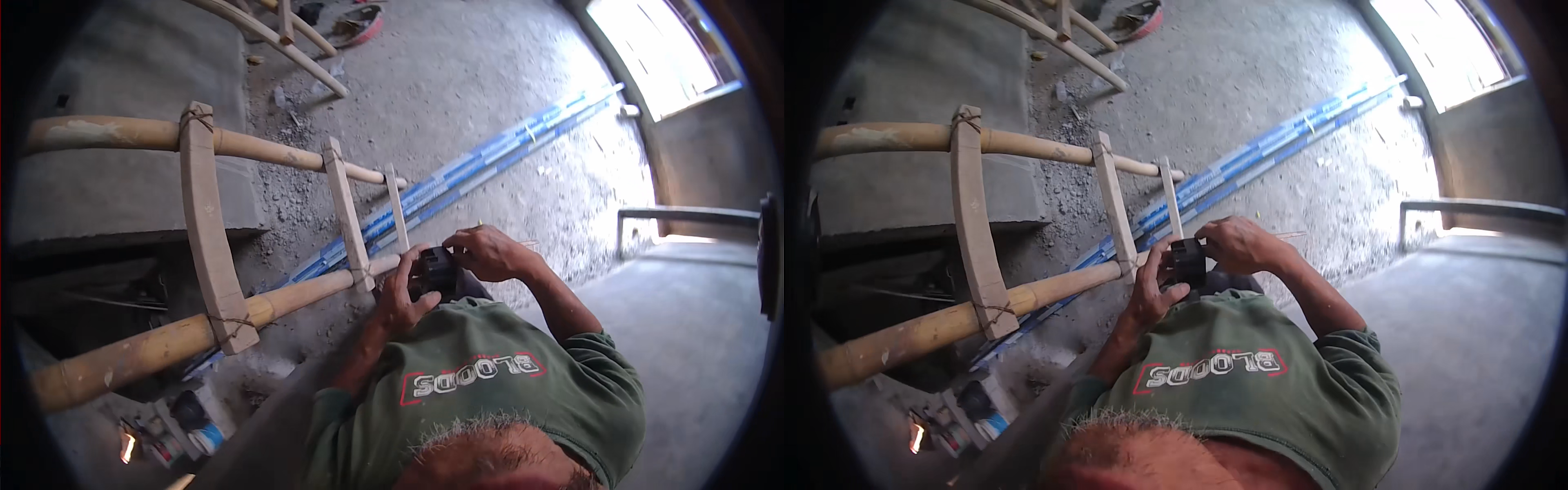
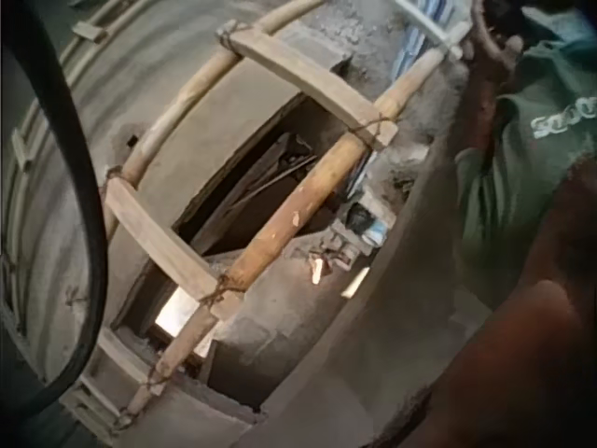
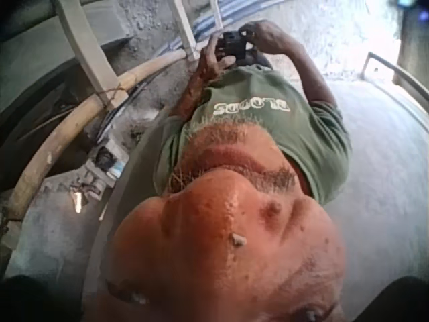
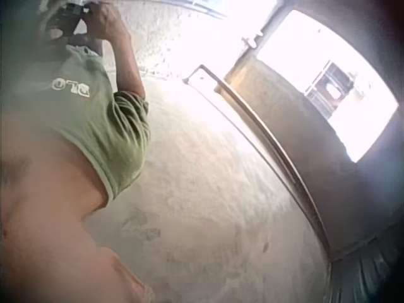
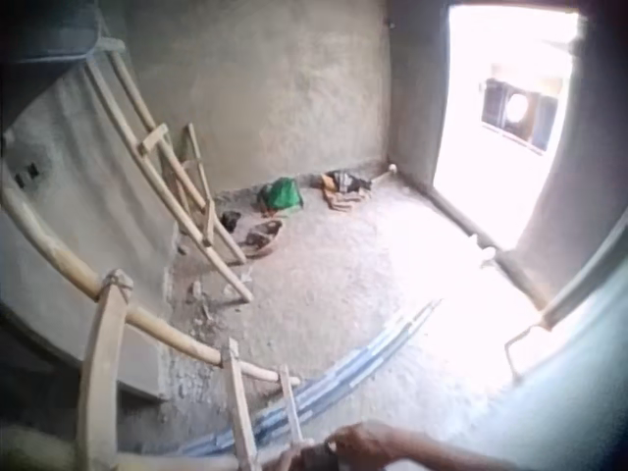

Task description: The person uses a screwdriver to tighten screws on an electrical box and then climbs a bamboo ladder to work on the box against a wall.

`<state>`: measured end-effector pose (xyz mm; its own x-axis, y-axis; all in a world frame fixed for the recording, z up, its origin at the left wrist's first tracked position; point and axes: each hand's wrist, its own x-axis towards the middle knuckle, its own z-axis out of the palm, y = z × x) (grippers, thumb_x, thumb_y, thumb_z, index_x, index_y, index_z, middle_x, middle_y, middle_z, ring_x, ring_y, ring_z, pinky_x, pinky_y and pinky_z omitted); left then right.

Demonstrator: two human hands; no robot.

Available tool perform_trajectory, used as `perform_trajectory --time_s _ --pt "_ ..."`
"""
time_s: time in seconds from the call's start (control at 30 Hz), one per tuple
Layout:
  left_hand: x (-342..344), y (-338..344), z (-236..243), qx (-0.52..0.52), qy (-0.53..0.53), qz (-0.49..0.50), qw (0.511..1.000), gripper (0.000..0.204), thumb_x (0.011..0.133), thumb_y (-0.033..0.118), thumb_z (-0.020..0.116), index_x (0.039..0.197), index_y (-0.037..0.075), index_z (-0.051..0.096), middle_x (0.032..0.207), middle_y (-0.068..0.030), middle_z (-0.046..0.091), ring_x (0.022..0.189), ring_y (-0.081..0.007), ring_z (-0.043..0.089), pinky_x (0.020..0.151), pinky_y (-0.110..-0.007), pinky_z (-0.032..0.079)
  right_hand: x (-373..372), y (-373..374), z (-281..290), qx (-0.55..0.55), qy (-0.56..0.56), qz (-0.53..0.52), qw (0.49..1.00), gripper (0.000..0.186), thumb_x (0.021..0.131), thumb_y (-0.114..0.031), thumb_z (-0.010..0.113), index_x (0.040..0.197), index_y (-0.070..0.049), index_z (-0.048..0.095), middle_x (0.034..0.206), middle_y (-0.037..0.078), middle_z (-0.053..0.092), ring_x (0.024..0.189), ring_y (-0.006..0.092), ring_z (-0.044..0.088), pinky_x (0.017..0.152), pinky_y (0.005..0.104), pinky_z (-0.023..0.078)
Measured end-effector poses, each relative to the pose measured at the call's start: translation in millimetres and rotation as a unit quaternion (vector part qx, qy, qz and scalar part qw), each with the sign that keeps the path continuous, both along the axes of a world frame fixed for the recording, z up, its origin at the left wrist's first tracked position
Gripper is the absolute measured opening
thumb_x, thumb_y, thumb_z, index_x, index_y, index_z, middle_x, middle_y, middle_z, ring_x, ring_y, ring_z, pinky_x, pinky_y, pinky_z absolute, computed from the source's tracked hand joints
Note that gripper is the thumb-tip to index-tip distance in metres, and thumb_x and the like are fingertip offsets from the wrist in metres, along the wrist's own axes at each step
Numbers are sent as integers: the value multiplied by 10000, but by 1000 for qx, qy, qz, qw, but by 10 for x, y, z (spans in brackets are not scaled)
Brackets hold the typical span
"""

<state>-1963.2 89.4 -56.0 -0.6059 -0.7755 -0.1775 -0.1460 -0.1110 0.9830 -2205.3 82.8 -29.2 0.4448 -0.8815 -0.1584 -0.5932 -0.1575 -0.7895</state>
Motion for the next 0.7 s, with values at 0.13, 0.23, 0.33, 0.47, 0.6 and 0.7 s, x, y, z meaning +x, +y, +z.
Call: perform_trajectory --time_s 0.13,0.23,0.33,0.47,0.6,0.7 --pt "-202 49 75 -57 2 38 998 781 737 166 688 1428 16 359 1179 -197 613 1065 -273 645 933 -377 525 -259 -179 25 -11 42 83 996 164 880 -84 584 990 6 665 891 212 659 887 385 646 769 463 499" --pt "-230 35 67 -48 28 73 996 772 735 164 686 1423 18 366 1177 -194 617 1059 -277 648 933 -379 525 -271 -354 -21 -22 71 160 984 81 848 -90 629 859 -13 652 822 182 647 809 376 643 690 458 490" --pt "-151 -56 33 -75 18 82 994 753 738 170 682 1414 28 381 1172 -183 623 1055 -274 651 922 -378 524 -175 -460 -21 -86 -18 95 992 124 774 -106 714 753 -33 616 715 148 609 721 371 629 616 456 468" --pt "3 -139 -98 -59 13 120 991 747 747 190 676 1421 44 388 1151 -164 632 1040 -258 651 918 -366 507 -40 -598 -100 -142 -10 46 989 226 671 -120 791 679 -40 580 628 131 579 612 351 592 556 422 443" --pt "53 -158 -133 -32 53 217 974 766 758 189 683 1435 42 357 1233 -154 589 1118 -235 604 956 -357 492 -88 -913 -152 -53 -12 110 992 166 706 -133 756 712 -36 621 654 140 615 621 325 617 572 414 463" --pt "-72 -163 -265 10 117 350 929 780 765 166 675 1450 46 321 1261 -155 555 1161 -241 577 983 -371 486 -330 -1316 -658 5 32 229 973 156 752 -168 721 752 -27 655 688 151 645 652 338 640 608 425 489"
